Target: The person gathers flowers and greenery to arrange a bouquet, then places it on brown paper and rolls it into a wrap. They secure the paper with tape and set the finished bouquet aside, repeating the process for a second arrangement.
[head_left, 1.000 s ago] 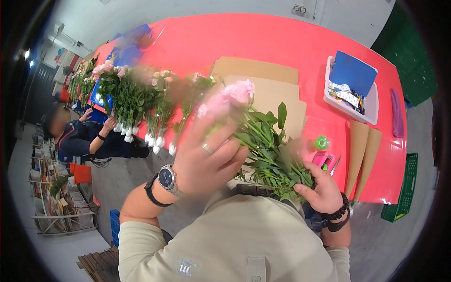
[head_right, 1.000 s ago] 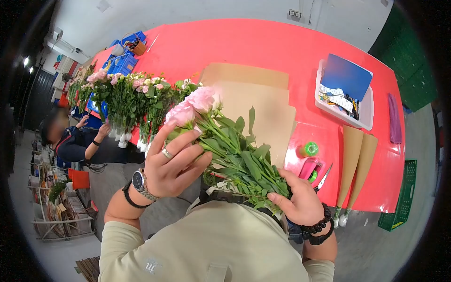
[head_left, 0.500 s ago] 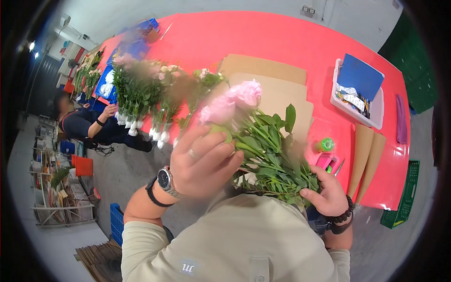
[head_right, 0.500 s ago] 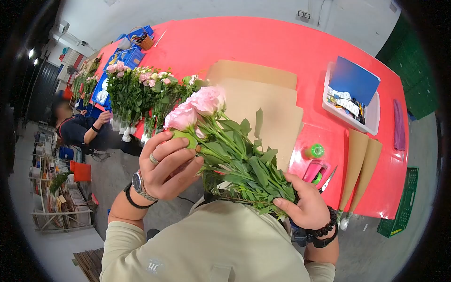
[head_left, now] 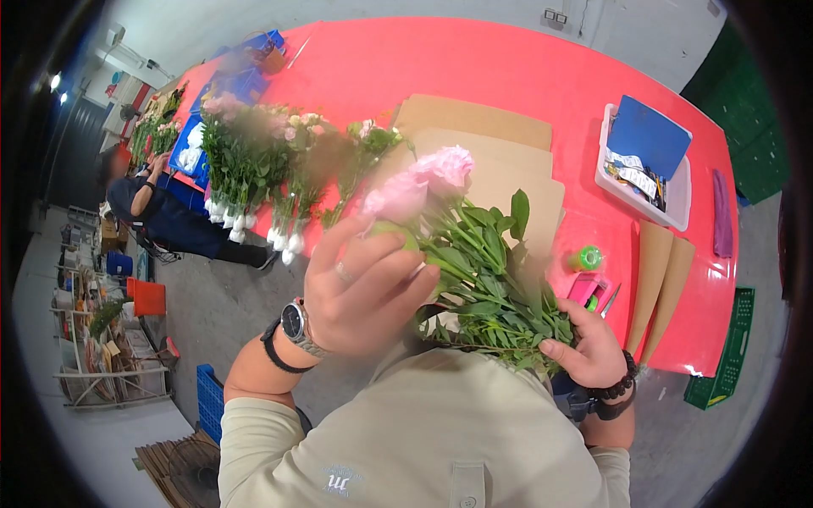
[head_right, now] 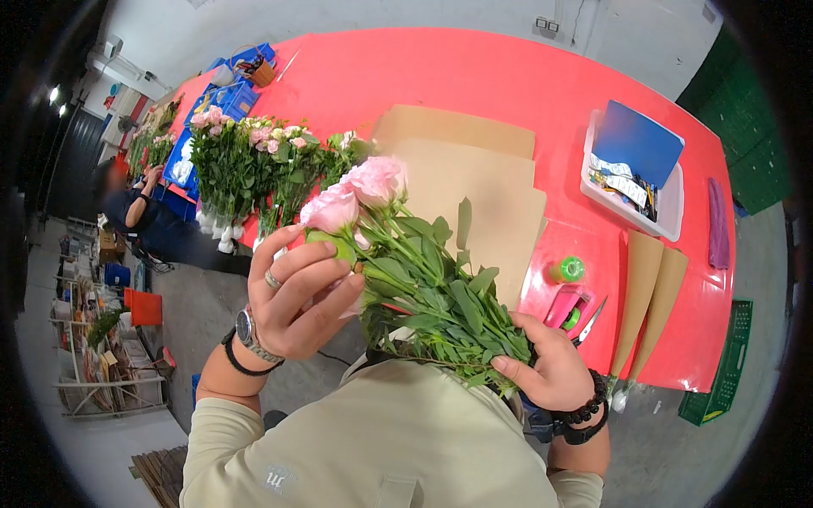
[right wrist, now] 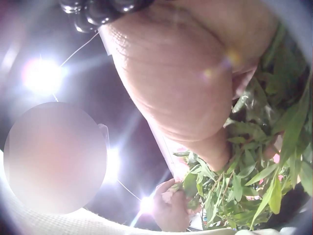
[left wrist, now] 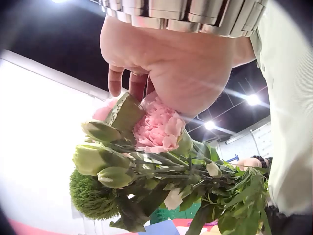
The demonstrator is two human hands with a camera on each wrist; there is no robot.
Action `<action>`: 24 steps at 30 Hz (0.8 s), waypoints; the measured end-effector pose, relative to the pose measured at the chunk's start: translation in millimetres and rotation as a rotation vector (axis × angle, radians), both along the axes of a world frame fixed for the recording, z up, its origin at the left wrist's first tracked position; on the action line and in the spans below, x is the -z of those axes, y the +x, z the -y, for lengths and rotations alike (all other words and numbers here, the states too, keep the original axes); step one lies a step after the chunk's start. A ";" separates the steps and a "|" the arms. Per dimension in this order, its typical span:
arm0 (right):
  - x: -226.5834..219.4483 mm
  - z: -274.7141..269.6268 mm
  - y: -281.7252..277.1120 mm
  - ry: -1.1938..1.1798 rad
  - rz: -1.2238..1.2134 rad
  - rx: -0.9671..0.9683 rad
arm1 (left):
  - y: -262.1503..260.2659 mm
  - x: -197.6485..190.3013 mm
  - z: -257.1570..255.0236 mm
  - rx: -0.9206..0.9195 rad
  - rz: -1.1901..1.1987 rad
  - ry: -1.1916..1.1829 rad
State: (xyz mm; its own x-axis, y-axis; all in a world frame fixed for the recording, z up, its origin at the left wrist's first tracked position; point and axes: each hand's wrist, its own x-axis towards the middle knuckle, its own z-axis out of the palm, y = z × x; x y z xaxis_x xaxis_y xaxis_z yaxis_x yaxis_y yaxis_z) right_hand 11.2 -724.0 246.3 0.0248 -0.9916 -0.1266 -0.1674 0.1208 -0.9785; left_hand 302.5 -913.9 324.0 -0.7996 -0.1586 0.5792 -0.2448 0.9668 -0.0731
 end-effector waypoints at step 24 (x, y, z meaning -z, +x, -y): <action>8.1 -4.3 1.2 -0.012 -0.055 -0.033 | 2.0 -5.2 -2.7 -0.070 0.068 -0.018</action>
State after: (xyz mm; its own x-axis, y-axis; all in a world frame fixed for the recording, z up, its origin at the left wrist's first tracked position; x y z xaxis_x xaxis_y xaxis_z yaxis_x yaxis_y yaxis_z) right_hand 12.4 -719.8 238.2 0.0504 -0.9919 -0.1168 -0.2251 0.1026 -0.9689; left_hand 304.5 -911.1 329.2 -0.8244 -0.2057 0.5272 -0.3055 0.9460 -0.1086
